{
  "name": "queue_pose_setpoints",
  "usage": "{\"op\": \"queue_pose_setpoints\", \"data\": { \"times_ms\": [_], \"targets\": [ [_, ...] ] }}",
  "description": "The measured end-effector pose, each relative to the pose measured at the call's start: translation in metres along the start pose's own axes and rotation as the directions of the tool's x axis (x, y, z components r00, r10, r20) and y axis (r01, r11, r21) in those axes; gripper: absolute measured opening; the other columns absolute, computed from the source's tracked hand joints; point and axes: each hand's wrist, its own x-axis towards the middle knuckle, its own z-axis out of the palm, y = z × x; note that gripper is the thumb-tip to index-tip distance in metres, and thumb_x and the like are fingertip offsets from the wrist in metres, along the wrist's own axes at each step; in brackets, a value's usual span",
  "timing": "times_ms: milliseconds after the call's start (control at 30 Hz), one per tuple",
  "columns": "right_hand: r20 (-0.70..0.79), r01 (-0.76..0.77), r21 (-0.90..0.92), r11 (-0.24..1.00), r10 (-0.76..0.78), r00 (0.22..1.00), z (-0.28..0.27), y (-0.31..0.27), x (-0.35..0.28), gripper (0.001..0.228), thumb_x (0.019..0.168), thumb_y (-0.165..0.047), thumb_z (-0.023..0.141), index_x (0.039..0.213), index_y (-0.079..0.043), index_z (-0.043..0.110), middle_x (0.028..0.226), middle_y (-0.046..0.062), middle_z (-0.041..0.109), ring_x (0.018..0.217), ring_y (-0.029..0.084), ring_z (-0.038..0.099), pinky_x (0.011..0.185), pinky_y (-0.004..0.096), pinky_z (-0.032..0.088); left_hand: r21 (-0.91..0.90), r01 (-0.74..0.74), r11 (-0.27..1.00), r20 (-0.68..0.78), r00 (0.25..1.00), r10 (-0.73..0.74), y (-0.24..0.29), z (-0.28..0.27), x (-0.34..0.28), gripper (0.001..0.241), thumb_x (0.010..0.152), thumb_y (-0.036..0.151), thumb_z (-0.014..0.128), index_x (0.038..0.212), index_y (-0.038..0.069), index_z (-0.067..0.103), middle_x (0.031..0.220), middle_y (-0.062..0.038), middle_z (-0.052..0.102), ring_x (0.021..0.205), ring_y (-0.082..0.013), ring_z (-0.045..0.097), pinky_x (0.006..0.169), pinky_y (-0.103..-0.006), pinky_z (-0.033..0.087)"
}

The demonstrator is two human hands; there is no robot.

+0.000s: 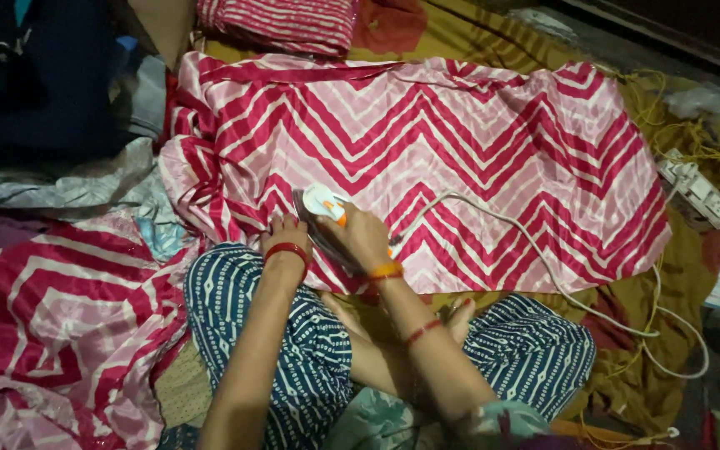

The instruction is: The recorder irons a large pink and white patterned fabric while another person assists by holding it taut.

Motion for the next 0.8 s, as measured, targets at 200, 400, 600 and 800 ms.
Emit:
{"op": "queue_pose_setpoints", "data": {
  "times_ms": [200, 400, 600, 800],
  "targets": [
    [-0.019, -0.041, -0.013, 0.999, 0.04, 0.999, -0.011, 0.025, -0.048, 0.062, 0.085, -0.062, 0.069, 0.114, -0.008, 0.073, 0.077, 0.023, 0.073, 0.07, 0.04, 0.073, 0.062, 0.051, 0.056, -0.012, -0.109, 0.994, 0.086, 0.99, 0.109, 0.008, -0.012, -0.005, 0.059, 0.092, 0.034, 0.064, 0.146, 0.018, 0.046, 0.162, -0.013, 0.025, 0.15, -0.0327, 0.022, 0.113, -0.0584, 0.03],
    [-0.034, -0.076, -0.042, 0.996, 0.074, 0.997, -0.016, 0.029, -0.037, 0.061, 0.084, -0.061, 0.069, 0.115, -0.009, 0.072, 0.075, 0.022, 0.073, 0.067, 0.039, 0.072, 0.059, 0.05, 0.055, -0.013, -0.096, 0.995, 0.133, 0.986, 0.096, 0.013, -0.017, -0.007, 0.05, 0.097, 0.037, 0.063, 0.141, 0.015, 0.058, 0.154, -0.016, 0.044, 0.14, -0.0343, 0.049, 0.112, -0.0532, 0.042],
    [-0.063, -0.068, -0.11, 0.992, 0.061, 0.996, -0.014, 0.04, 0.004, 0.061, 0.088, -0.063, 0.067, 0.107, -0.005, 0.071, 0.07, 0.022, 0.07, 0.067, 0.041, 0.071, 0.057, 0.051, 0.054, 0.001, -0.092, 0.996, 0.154, 0.984, 0.091, 0.016, -0.017, -0.004, 0.048, 0.097, 0.037, 0.061, 0.141, 0.018, 0.057, 0.154, -0.017, 0.042, 0.139, -0.0357, 0.047, 0.11, -0.0519, 0.042],
    [-0.1, -0.062, -0.067, 0.996, 0.056, 0.993, -0.018, 0.047, 0.025, 0.063, 0.09, -0.064, 0.066, 0.098, -0.002, 0.071, 0.075, 0.023, 0.071, 0.072, 0.041, 0.072, 0.062, 0.051, 0.055, 0.031, -0.096, 0.995, 0.131, 0.987, 0.091, 0.017, 0.0, 0.003, 0.042, 0.098, 0.023, 0.057, 0.14, 0.016, 0.058, 0.159, -0.019, 0.038, 0.142, -0.0359, 0.045, 0.113, -0.0513, 0.039]
  ]
}}
